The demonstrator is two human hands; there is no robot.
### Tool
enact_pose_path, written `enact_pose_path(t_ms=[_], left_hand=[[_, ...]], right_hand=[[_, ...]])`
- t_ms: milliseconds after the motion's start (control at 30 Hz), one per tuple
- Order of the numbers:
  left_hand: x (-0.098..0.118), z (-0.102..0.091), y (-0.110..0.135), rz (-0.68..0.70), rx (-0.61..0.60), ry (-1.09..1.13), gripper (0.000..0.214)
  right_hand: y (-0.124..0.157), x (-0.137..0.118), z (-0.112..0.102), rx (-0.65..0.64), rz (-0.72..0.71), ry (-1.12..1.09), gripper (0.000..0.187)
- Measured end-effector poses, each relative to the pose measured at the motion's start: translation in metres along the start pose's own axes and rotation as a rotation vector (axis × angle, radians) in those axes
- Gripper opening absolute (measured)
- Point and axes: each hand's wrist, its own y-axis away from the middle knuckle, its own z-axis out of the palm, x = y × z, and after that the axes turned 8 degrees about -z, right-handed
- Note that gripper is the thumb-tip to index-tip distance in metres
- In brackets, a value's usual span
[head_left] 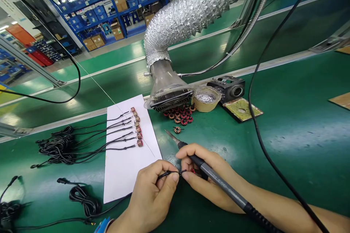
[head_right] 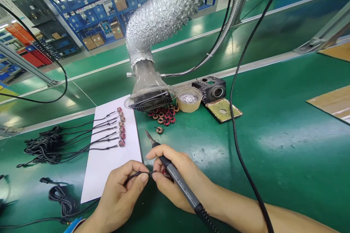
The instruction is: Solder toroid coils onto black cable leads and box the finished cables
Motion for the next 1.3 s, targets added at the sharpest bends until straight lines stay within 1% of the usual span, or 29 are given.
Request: enact_pose_path(t_ms=[167, 233, 300, 467, 533, 700, 833, 1033, 1167, 1300], left_hand=[[0.001, 0.000, 0.000, 0.019, 0.003, -0.040, 0.027], [0.001, 0.000, 0.000, 0.019, -0.002, -0.031, 0.027], [0.001, 0.001, 0.000, 0.018, 0.003, -0.009, 0.027], [0.004, 0.002, 0.000, 0.021, 0.000, 0.068, 0.027], [0.005, 0.003, 0.000, 0.018, -0.008, 0.098, 0.026], [0.003, 0.005, 0.000, 0.011, 0.001, 0.150, 0.026], [-0.001, 0.003, 0.000, 0.004, 0.002, 0.128, 0.027], [0.000, 0.001, 0.000, 0.016, 0.015, 0.048, 0.028], [-0.001, 0.002, 0.000, 0.049, 0.059, -0.021, 0.026], [-0.001, 0.001, -0.001, 0.116, 0.079, -0.145, 0.022]], right_hand=[[0.001, 0.003, 0.002, 0.052, 0.009, -0.031, 0.026], [0.001, 0.002, 0.002, 0.052, 0.012, -0.025, 0.027], [0.001, 0.000, 0.001, 0.029, 0.022, -0.031, 0.029], [-0.003, -0.006, -0.001, -0.097, 0.067, -0.052, 0.033], [-0.003, -0.007, 0.000, -0.111, 0.075, -0.052, 0.032], [-0.003, -0.007, 0.001, -0.078, 0.081, -0.099, 0.031], [-0.002, -0.003, 0.001, -0.042, 0.077, -0.118, 0.031], [0.001, 0.003, 0.002, 0.026, 0.001, -0.049, 0.033], [0.001, 0.005, 0.002, 0.101, -0.116, -0.011, 0.039], [0.001, 0.005, -0.001, 0.132, -0.240, 0.052, 0.036]])
